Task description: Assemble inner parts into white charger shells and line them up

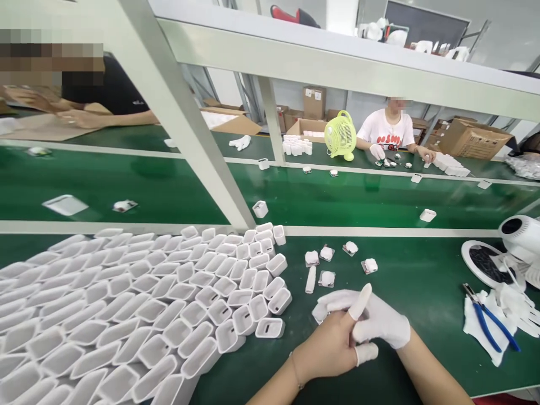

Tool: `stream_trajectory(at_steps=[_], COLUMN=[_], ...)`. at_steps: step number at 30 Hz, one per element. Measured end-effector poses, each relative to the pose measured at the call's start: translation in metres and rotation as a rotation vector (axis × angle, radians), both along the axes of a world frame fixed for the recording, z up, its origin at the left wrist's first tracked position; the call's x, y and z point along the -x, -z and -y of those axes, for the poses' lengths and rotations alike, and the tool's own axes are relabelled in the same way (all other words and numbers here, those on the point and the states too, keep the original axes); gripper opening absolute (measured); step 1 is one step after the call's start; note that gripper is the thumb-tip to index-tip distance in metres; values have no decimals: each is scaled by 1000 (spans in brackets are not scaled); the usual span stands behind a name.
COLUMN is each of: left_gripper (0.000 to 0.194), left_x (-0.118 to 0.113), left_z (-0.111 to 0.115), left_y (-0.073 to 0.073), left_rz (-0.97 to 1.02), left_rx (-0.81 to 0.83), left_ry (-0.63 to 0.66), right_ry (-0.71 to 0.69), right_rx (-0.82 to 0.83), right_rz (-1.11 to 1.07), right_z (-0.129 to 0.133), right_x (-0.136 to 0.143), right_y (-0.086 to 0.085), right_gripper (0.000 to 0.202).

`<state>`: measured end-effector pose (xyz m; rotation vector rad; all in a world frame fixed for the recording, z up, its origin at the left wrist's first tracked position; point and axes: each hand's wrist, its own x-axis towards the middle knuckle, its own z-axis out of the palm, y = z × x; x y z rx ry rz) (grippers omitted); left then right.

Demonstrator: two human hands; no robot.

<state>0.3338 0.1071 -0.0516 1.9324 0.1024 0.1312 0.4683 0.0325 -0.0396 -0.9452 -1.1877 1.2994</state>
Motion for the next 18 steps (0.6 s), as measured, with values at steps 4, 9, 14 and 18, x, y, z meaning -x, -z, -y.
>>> stream_trajectory(at_steps=[4,9,14,18], left_gripper=[80,78,61,43], left_x=[2,3,4,7], left_z=[1,-1,-3,-4], left_y=[1,3,-7,-12], left_rz=[-20,62,83,72], left_rx=[-34,-113,-224,-236], left_ry=[2,1,30,8], right_ry=[-45,-85,-164,335], right_rx=[-37,72,77,130], right_rz=[71,285,439,705], right_z=[1,1,10,18], right_x=[2,0,-29,-62], right_y=[4,-1,-18,-7], right_gripper=[32,61,74,56])
